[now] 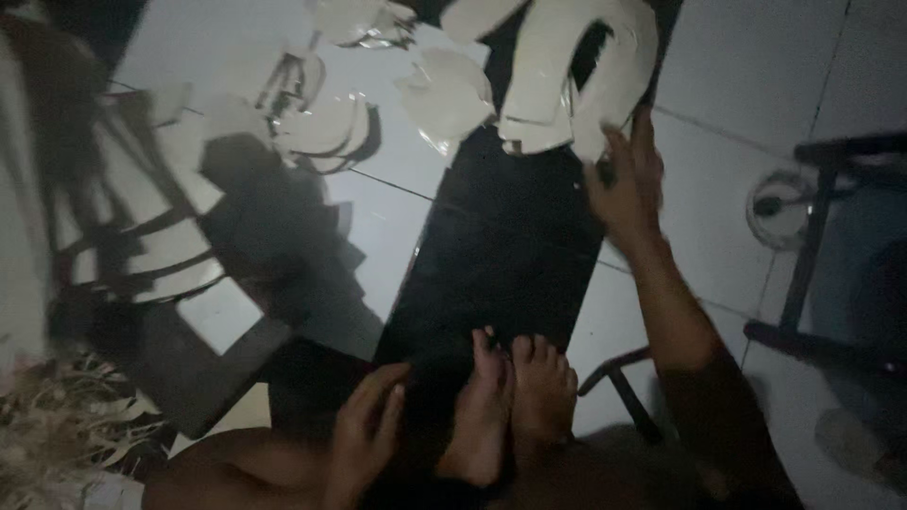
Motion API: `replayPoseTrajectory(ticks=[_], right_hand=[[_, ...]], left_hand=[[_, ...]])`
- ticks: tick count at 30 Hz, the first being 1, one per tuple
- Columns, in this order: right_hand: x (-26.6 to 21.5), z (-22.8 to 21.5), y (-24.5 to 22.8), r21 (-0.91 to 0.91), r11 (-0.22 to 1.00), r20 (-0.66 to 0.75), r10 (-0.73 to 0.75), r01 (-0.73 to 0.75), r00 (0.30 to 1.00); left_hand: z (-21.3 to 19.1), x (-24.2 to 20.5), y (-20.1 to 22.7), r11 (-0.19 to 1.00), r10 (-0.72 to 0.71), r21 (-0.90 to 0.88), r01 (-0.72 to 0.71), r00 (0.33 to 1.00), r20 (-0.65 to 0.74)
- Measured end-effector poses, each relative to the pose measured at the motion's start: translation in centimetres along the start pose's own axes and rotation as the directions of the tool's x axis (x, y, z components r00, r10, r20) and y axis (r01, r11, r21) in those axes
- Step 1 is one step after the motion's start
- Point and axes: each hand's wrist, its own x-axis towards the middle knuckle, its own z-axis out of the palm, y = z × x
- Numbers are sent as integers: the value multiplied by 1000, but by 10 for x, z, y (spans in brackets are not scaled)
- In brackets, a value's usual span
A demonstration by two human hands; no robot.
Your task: The person sits on the floor and uses a knife to cut a light-colored sheet of material into a U-shaped piece. They repeatedly align the material, cut along the edges, and trim the shape while handling the cut pieces.
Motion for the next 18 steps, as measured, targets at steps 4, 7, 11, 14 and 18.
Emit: replayPoseTrajectory(ticks=[4,7,11,14,18], right_hand=[[-121,-39,-60,157,988,139,-14,-8,990],[-215,-30,-110,-85,976,398,219,-202,891],[-266,28,-160,-333,907,485,398,-257,779],[-267,39,-163,-333,837,478,548,-435,686],[-252,22,-169,239,576,572,567,-782,593]], left_hand=[[-63,-2,38,857,514,246,-452,781,-355],[-131,5,49,697,716,478,-535,479,-508],[-209,24,54,794,590,427,-432,386,-709],[-266,74,59,716,696,566,-408,354,-624],[-303,144,63,888,347,459,-4,661,-665]])
